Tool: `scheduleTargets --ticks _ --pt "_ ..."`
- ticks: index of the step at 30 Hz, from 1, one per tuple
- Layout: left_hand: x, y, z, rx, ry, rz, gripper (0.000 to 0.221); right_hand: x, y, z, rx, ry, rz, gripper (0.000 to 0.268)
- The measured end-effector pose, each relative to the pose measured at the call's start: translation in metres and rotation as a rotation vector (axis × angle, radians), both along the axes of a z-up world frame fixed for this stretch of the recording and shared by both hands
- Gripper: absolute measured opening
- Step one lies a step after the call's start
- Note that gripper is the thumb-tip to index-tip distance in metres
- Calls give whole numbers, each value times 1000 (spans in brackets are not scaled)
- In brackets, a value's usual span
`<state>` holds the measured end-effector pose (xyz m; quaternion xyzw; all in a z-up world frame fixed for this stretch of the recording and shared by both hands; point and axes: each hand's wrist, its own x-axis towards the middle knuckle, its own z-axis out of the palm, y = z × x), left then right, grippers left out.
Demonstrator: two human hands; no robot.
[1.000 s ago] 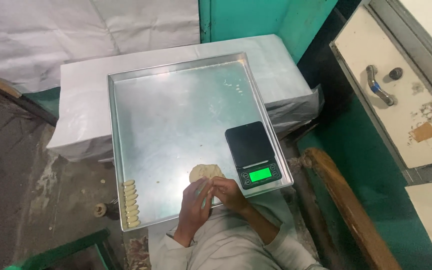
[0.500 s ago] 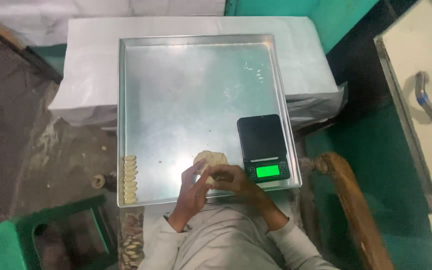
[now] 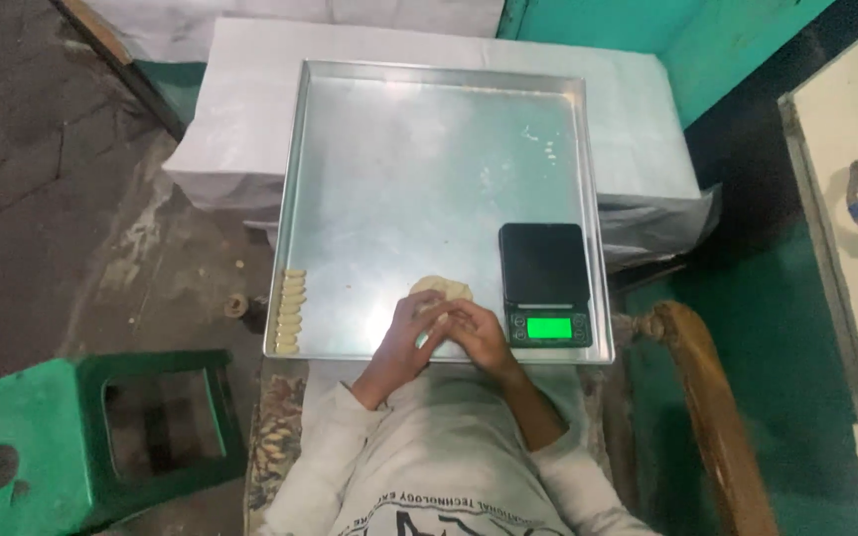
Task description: Weighing small portions of dough on a digital scale and rolling them into shapes.
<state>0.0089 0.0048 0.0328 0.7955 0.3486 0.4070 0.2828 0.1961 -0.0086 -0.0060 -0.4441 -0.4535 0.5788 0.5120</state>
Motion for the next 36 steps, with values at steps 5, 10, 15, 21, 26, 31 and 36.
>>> scheduleTargets --ticks 5,10,15,21,26,31,36 --pt "-13 -4 28 -237 -122 -147 37 -18 -11 65 -22 -44 51 24" --pt "-11 0 33 -247 -127 -152 41 -15 -4 51 2 -150 6 26" --pt "-6 2 32 -193 -119 -183 42 -15 -7 49 -4 -207 -57 22" --pt "-2 -5 18 -132 -102 -133 40 -8 -15 46 18 -227 -58 20" --pt "-2 -6 -8 -114 -262 -123 25 3 -16 24 12 -262 23 26" --pt "-2 -8 8 73 -209 -60 30 -3 -11 20 -26 7 9 25" --pt "5 -3 7 178 -117 18 28 -3 -12 28 -47 202 -22 28"
